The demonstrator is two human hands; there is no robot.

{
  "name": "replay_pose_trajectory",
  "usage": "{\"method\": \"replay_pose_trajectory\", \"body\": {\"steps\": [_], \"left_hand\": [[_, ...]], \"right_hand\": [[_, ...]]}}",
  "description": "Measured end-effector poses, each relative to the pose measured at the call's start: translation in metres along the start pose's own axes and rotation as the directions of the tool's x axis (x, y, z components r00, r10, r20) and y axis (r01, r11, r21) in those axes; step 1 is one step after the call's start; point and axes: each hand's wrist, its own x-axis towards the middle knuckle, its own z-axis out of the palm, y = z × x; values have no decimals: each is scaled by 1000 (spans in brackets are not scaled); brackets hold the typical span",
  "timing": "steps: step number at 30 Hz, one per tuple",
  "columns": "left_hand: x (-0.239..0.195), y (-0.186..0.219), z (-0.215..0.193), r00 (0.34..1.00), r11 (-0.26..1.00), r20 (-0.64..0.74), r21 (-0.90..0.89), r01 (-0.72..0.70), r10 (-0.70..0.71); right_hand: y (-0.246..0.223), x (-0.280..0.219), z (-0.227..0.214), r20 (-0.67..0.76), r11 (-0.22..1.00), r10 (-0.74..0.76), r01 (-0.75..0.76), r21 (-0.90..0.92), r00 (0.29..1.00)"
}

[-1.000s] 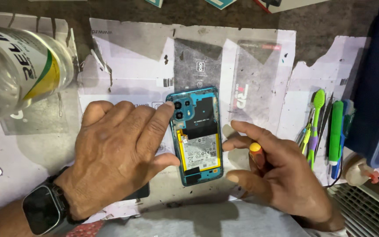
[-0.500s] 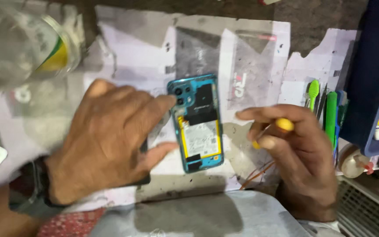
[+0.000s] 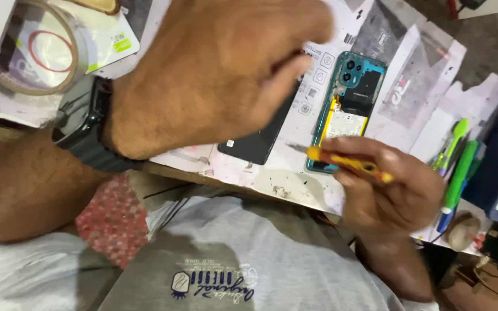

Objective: The person disassembles a smartphone by removing screws from the back cover using a screwdriver and a green tool. They then reassemble the phone by attaching the back cover and testing the device by turning it on.

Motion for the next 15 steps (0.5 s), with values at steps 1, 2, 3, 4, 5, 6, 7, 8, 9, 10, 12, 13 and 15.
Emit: {"method": "replay_pose_trajectory", "body": {"steps": [1, 2, 3, 4, 5, 6, 7, 8, 9, 10, 12, 13, 15], "left_hand": [[-5, 0, -4, 1000, 999, -9, 29, 20, -20], [-9, 0, -7, 999, 998, -20, 60, 30, -29], [-13, 0, -11, 999, 995, -15, 86, 48, -47], [-16, 0, -13, 997, 991, -32, 115, 72, -69], [-21, 1, -16, 994, 985, -34, 139, 103, -99], [-24, 2, -18, 993, 981, -41, 153, 117, -112], [-28, 3, -20, 991, 977, -48, 167, 132, -125], [-32, 4, -23, 991, 977, -60, 172, 128, -119], [-34, 4, -24, 989, 975, -62, 173, 140, -131], [-37, 5, -26, 987, 972, -62, 174, 155, -146], [-41, 5, -26, 976, 961, -40, 169, 216, -213], [-43, 5, -26, 974, 961, -34, 159, 226, -223], [-47, 6, -24, 970, 961, -20, 133, 243, -242]], "right_hand": [[4, 0, 7, 20, 1000, -20, 20, -15, 1000], [10, 3, 11, 62, 998, -62, 62, -5, 996], [14, 3, 17, 80, 997, -79, 79, 2, 994], [18, 7, 18, 119, 995, -103, 103, 6, 988], [21, 8, 20, 135, 995, -102, 103, 5, 986], [23, 10, 21, 145, 995, -103, 104, 6, 984], [25, 11, 23, 155, 995, -104, 104, 6, 982], [27, 12, 25, 159, 994, -108, 108, 8, 981], [28, 14, 26, 161, 993, -116, 116, 8, 980], [29, 15, 28, 163, 993, -121, 121, 10, 979], [32, 17, 30, 163, 991, -132, 132, 11, 978], [34, 18, 32, 163, 991, -136, 135, 13, 977], [36, 18, 34, 161, 991, -131, 130, 17, 978]]}}
